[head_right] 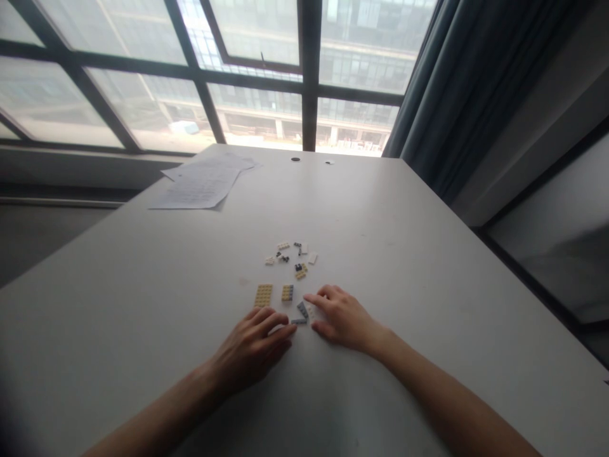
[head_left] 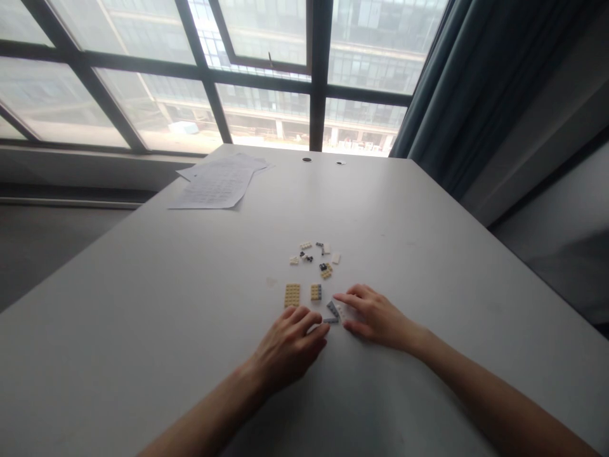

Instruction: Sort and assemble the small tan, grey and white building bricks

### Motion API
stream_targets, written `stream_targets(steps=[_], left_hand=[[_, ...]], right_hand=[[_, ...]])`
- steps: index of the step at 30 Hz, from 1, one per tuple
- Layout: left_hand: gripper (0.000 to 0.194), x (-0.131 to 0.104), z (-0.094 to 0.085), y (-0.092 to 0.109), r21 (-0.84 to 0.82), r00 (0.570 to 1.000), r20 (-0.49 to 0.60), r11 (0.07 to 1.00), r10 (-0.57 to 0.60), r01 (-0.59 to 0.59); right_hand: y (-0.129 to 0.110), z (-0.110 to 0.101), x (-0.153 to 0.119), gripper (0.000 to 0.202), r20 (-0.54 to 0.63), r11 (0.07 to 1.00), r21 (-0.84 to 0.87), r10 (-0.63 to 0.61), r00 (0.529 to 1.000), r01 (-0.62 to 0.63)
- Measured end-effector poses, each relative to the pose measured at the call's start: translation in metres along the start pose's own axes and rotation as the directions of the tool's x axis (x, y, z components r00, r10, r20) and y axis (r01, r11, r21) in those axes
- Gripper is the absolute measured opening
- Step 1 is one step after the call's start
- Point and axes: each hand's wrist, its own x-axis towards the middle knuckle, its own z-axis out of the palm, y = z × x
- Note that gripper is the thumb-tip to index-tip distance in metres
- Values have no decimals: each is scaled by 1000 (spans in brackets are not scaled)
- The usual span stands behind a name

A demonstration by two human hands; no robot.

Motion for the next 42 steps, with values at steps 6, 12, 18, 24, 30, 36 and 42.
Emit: stream_targets(steps=[6,12,18,24,30,36,42], left_hand=[[17,0,1,-1,16,998,54,999,-44,43],[23,1,0,0,29,994,80,997,-72,70],[28,0,1,0,24,1000,22,1000,-18,17],[36,-1,3,-3,15,998,64,1000,4,-5],[38,-2,3,-4,16,996,84,1000,0,-2],[37,-1,3,-2,14,995,95,1000,-11,9],[38,0,4,-3,24,995,99,1000,-10,8]], right_hand=[[-1,-3,6,35,32,996,4,-94,995,94],[-3,11,-3,28,-19,997,23,-79,997,79],[-7,20,-10,26,-85,998,64,3,996,2],[-15,26,-10,25,-143,993,77,105,984,-94],[-19,26,-7,22,-146,991,70,122,982,-113],[-10,24,-11,36,-131,985,125,137,982,-121],[-9,25,-11,24,-150,983,139,143,978,-122]])
